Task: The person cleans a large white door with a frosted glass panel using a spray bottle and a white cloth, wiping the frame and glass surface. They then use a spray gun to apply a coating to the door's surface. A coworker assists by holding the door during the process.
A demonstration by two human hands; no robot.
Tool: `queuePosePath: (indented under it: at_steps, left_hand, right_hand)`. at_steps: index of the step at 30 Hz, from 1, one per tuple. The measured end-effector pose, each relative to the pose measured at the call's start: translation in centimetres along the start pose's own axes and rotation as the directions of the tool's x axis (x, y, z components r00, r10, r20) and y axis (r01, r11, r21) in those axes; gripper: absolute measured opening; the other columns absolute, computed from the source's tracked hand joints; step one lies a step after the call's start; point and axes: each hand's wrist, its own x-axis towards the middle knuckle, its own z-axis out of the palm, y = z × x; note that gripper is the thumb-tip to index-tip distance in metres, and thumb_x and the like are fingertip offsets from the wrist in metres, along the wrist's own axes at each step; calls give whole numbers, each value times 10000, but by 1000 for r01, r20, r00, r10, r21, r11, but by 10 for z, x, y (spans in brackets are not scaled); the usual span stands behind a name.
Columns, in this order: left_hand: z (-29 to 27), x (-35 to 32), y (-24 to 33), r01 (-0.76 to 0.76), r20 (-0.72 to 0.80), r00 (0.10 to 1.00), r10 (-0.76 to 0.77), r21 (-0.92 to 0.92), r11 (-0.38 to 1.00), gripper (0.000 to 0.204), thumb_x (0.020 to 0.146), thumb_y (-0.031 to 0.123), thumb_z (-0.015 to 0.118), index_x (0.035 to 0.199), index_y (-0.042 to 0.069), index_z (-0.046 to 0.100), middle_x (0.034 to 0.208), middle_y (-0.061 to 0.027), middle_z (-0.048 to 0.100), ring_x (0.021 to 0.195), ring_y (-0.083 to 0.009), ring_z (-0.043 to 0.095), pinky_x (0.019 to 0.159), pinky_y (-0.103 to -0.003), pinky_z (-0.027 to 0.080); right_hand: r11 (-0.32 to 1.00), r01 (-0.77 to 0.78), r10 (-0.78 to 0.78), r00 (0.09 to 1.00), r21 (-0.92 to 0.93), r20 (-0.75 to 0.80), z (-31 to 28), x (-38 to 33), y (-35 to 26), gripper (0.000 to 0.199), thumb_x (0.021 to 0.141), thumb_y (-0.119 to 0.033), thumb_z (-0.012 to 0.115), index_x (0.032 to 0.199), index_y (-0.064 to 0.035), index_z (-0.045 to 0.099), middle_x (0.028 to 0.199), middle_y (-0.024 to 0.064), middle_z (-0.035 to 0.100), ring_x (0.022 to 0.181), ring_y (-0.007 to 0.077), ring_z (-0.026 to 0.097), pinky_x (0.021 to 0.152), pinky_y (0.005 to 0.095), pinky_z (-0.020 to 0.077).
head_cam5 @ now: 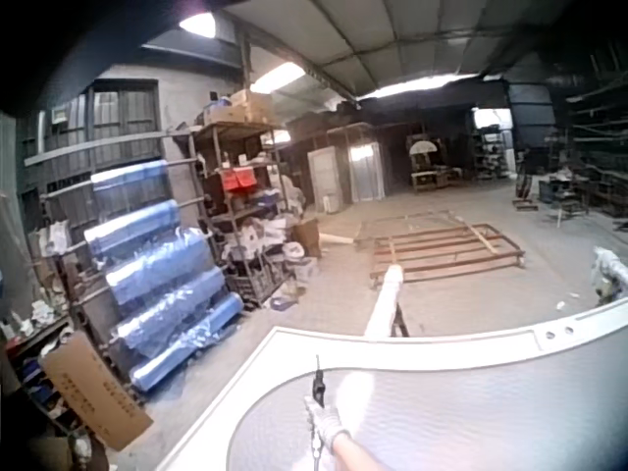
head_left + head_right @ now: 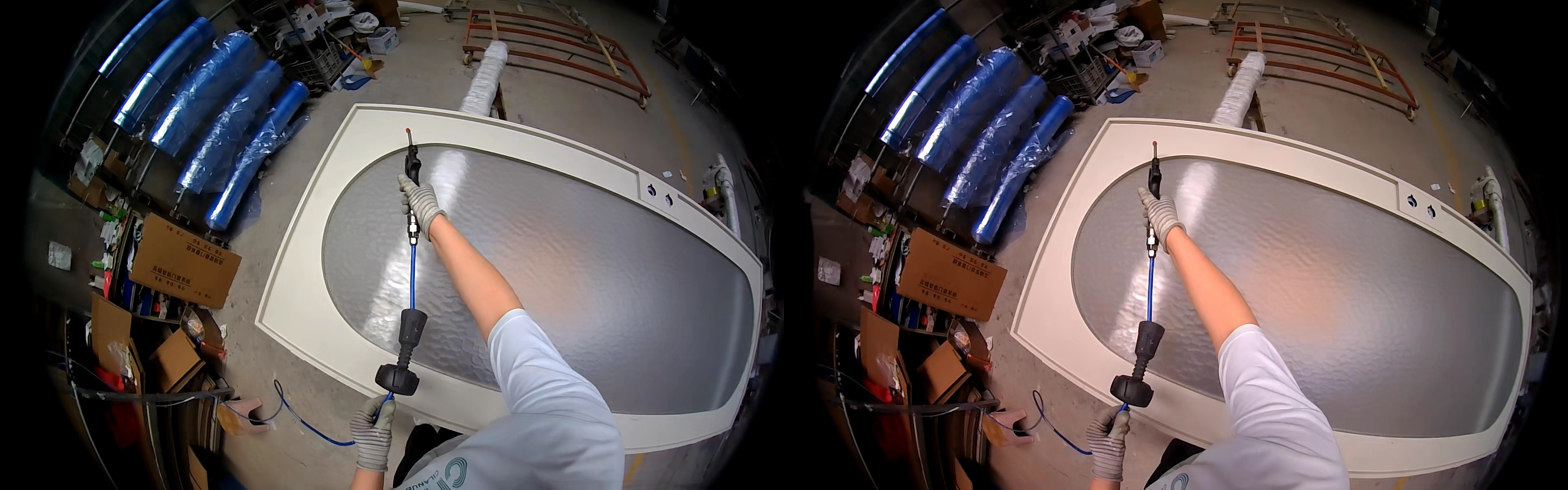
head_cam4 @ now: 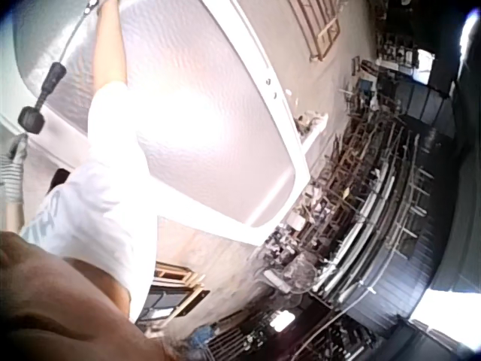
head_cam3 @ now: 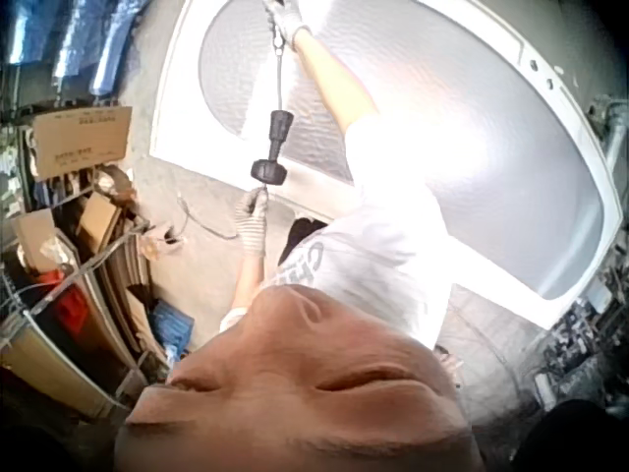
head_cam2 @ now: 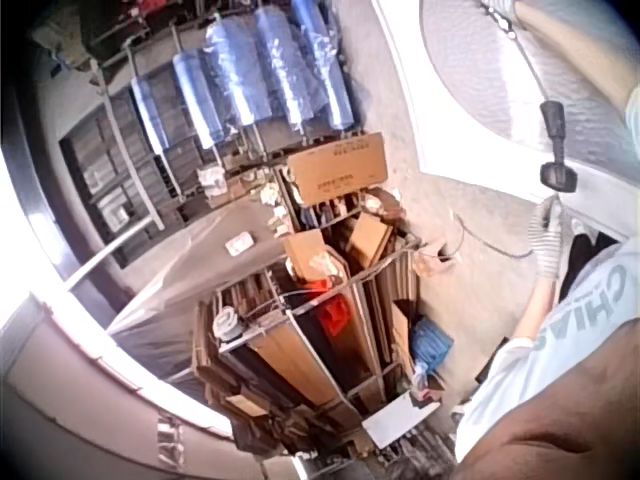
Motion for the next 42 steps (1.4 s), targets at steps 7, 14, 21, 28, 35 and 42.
queuePosePath:
  at_steps: [7,14,21,28,35,42]
  left_hand:
    - [26,5,-14,-53,328,945,11,120,991,201,782,167,739,871,-3,681,647,-4,584,579,-66,495,552,-222,409]
    - [70,7,22,-192,552,830,80,150,970,187,777,149,733,876,0,679,698,-35,619,624,-93,548,590,-243,446]
    - [79,24,24,-374,597,767,234,120,920,162,793,130,714,892,9,672,652,9,584,568,-48,493,527,-203,395]
    - [7,33,20,-229,359,924,136,232,945,221,779,201,718,897,16,691,771,-87,662,686,-151,602,644,-274,473]
    - [-133,32,-55,-107,36,994,103,151,983,176,767,143,711,900,30,686,802,-87,656,736,-173,614,691,-282,489]
    - [-247,31,-114,-53,-16,998,54,63,997,216,727,128,719,906,15,676,812,-99,663,741,-181,619,709,-288,490]
  right_hand:
    - [990,128,-99,923,55,-373,-172,-93,-9,366,817,-453,654,761,-120,513,565,-14,487,422,100,438,402,257,355]
    - [847,479,-152,634,231,-758,-349,-215,-30,445,800,-500,665,832,-71,547,559,4,507,420,117,494,370,233,387]
    - [848,388,-65,752,361,-655,-355,-216,-44,568,757,-648,612,855,-92,544,591,-4,536,460,131,544,345,224,378]
    - [848,342,-109,859,404,-500,-235,-162,-22,795,701,-727,591,1032,-10,498,738,58,580,596,192,606,400,214,472]
    - [957,-263,233,947,120,220,-21,-148,33,577,825,-586,572,900,-14,589,562,2,541,426,113,533,347,181,396]
    - [734,-534,679,596,-420,428,136,-269,108,416,889,-413,576,990,-10,579,692,70,628,483,134,588,370,217,456]
